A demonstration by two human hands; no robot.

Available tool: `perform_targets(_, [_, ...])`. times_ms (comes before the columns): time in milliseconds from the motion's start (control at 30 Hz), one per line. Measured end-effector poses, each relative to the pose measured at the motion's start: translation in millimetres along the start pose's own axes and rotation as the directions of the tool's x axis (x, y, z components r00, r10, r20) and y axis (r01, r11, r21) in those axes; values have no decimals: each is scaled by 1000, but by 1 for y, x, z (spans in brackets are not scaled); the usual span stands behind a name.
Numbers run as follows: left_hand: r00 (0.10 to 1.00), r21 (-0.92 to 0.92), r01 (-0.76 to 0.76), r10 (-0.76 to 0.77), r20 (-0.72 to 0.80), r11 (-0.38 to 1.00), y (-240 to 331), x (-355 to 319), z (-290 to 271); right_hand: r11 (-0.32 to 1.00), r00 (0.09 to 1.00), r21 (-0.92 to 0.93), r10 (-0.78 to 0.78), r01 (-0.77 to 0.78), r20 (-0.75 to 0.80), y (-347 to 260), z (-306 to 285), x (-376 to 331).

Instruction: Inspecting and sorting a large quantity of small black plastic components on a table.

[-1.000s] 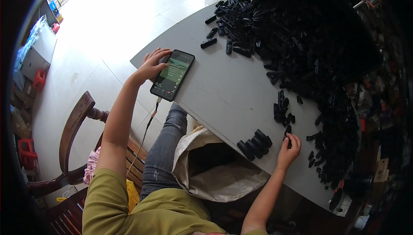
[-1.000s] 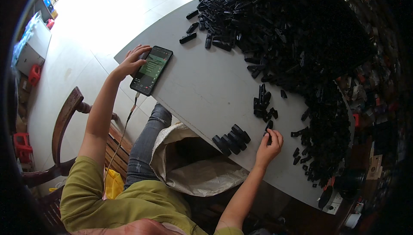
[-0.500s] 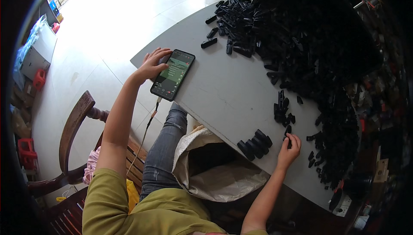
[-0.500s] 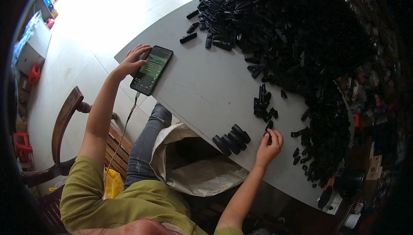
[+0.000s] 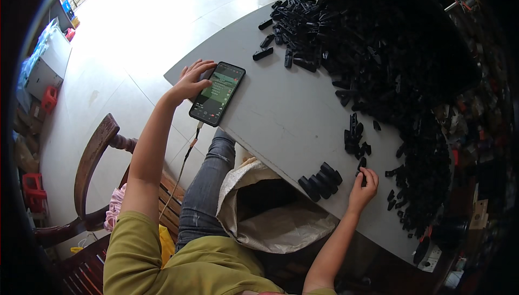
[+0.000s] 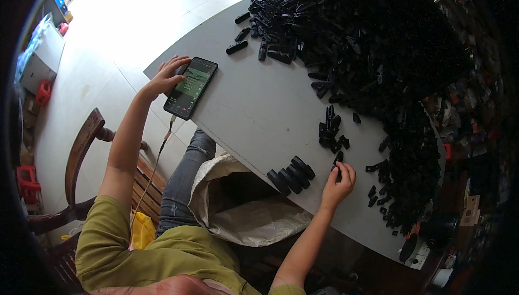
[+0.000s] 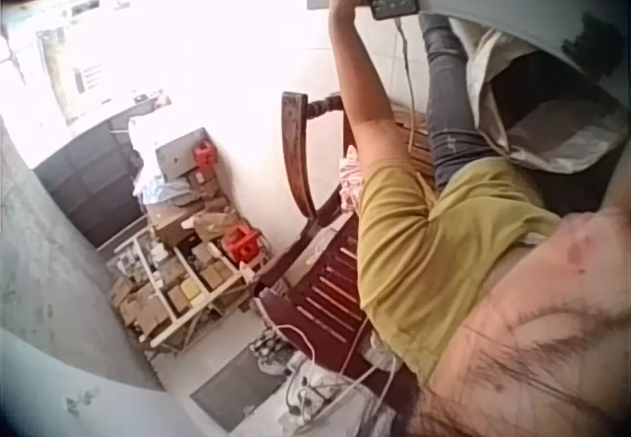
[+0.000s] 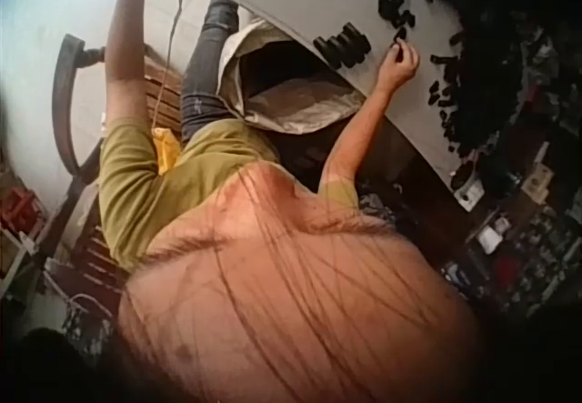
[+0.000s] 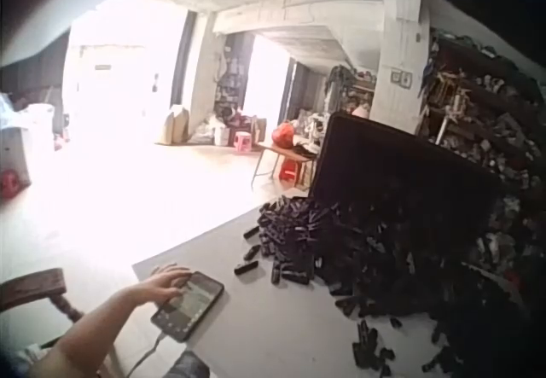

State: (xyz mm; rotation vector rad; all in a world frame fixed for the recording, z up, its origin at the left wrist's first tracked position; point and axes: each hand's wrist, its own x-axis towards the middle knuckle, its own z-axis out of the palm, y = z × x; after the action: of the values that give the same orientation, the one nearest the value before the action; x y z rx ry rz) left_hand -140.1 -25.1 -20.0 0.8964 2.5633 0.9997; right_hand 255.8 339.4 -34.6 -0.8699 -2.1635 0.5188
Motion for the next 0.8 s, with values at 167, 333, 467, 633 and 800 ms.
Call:
perform_targets(167, [1000, 15, 0, 0, -1, 1000, -1, 0, 0, 1000, 1000, 6, 3, -3, -1, 0, 0, 0])
perform_targets(333, [1000, 9, -9, 9, -4, 1000, 1, -1, -1, 1000, 1000, 28, -5, 5, -8, 1, 1, 0])
perform_targets(467, [1000, 6, -23, 23, -3, 1000, 0, -1, -1, 999, 999, -9, -40, 40, -5, 4, 1, 0])
perform_targets(633, [1000, 12, -19, 19, -2, 1000, -1, 0, -1, 1000, 1000, -13, -18, 18, 2, 4, 1, 0])
perform_targets(800, [1000, 18, -13, 13, 0, 1000, 1, 0, -1, 1000, 1000, 4, -12, 12, 0, 4, 1, 0])
